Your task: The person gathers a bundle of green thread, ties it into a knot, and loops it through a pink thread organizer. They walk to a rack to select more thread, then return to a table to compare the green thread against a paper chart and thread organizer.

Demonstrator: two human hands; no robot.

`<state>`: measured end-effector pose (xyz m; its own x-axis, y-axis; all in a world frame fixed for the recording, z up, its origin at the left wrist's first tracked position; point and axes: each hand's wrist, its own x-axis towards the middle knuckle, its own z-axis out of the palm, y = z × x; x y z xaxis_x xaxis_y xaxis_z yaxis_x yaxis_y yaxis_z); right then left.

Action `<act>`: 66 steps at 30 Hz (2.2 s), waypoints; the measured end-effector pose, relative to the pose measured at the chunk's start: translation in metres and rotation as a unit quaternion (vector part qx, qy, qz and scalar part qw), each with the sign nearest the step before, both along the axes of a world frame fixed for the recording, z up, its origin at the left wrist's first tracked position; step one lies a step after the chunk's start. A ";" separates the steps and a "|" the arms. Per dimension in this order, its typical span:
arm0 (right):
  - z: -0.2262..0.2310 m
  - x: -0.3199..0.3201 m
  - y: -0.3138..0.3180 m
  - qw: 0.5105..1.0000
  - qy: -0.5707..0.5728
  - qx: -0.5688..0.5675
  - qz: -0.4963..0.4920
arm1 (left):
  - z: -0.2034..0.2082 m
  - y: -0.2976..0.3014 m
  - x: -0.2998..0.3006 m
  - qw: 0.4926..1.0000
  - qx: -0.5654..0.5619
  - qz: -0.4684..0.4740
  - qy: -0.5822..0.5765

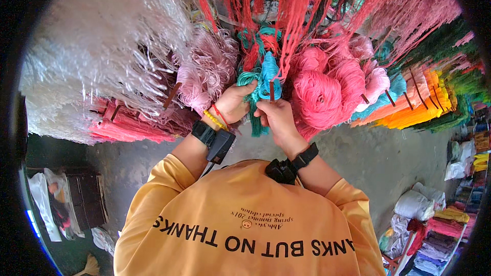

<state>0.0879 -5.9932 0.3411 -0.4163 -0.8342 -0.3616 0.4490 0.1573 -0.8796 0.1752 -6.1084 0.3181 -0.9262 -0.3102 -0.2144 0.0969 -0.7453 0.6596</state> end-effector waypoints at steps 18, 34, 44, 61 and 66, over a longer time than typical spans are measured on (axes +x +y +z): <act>-0.003 -0.001 0.000 0.997 0.060 -0.017 -0.041 | 0.019 0.011 -0.005 0.960 -0.269 0.078 -0.005; 0.000 0.002 0.010 0.997 0.020 -0.067 -0.040 | 0.024 0.008 -0.003 0.982 -0.163 0.075 -0.055; 0.002 0.002 0.007 0.999 0.018 -0.022 -0.024 | 0.025 0.007 -0.003 0.979 -0.193 0.067 -0.005; -0.015 0.008 0.007 0.998 -0.003 -0.055 -0.036 | 0.008 -0.001 -0.005 0.991 -0.104 0.081 -0.026; -0.008 0.007 0.005 0.998 -0.022 -0.035 -0.041 | 0.009 -0.003 -0.003 0.996 -0.080 0.042 0.010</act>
